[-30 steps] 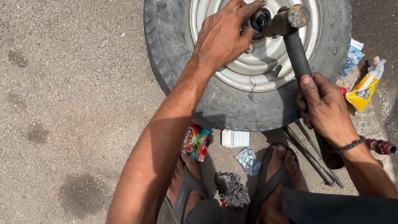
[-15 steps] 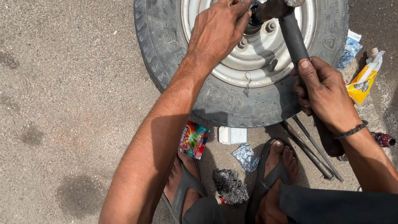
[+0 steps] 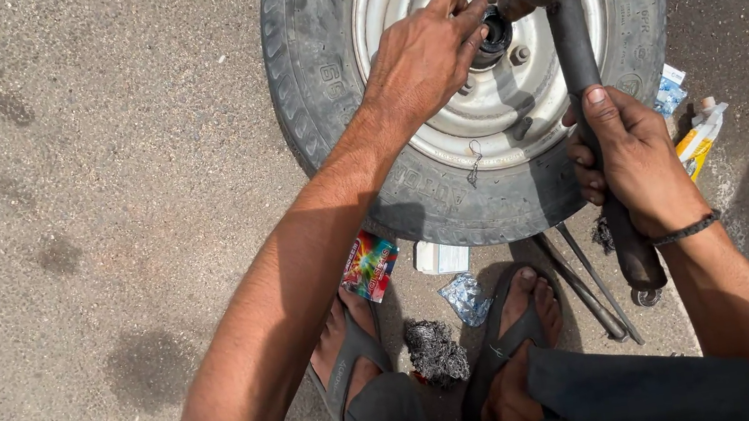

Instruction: Applying grease to a ball bearing and installing it into a wheel hub using a hammer and punch.

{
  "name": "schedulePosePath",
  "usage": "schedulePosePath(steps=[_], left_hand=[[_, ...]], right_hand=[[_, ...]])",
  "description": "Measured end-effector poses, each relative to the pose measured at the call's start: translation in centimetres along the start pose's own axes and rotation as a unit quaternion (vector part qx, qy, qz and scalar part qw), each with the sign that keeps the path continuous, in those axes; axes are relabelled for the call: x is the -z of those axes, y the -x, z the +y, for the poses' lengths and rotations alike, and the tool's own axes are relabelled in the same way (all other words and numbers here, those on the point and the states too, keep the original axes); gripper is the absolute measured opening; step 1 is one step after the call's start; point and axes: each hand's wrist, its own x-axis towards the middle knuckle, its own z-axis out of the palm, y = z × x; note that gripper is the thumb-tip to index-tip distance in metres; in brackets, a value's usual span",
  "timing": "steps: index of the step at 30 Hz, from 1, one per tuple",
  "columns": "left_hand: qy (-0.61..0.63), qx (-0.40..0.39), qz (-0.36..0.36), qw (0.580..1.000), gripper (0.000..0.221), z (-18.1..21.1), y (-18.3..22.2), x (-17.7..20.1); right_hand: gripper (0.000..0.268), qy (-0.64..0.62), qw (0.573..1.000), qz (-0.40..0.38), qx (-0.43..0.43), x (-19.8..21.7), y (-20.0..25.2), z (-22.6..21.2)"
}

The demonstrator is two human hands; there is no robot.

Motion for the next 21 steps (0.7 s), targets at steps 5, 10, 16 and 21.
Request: schedulePosePath(steps=[5, 10, 16, 21], left_hand=[[0.016, -0.005, 0.011, 1.0, 0.033, 0.2, 0.8, 0.7], [0.012, 0.018, -0.005, 1.0, 0.036, 0.1, -0.4, 0.2], [0.059, 0.034, -0.021, 0.997, 0.029, 0.3, 0.5, 0.8], [0.12, 0.085, -0.034, 0.989, 0.032, -0.5, -0.4, 1.5]], right_hand=[[0.042, -0.027, 0.999, 0.005, 0.018, 0.1, 1.1, -1.1], [0.041, -0.001, 1.0, 0.006, -0.001, -1.0, 0.6, -0.7], [0.042, 0.059, 0.997, 0.012, 0.051, -1.6, 0.7, -0.2], [0.039, -0.038, 0.999, -0.008, -0.022, -1.6, 0.6, -0.4]])
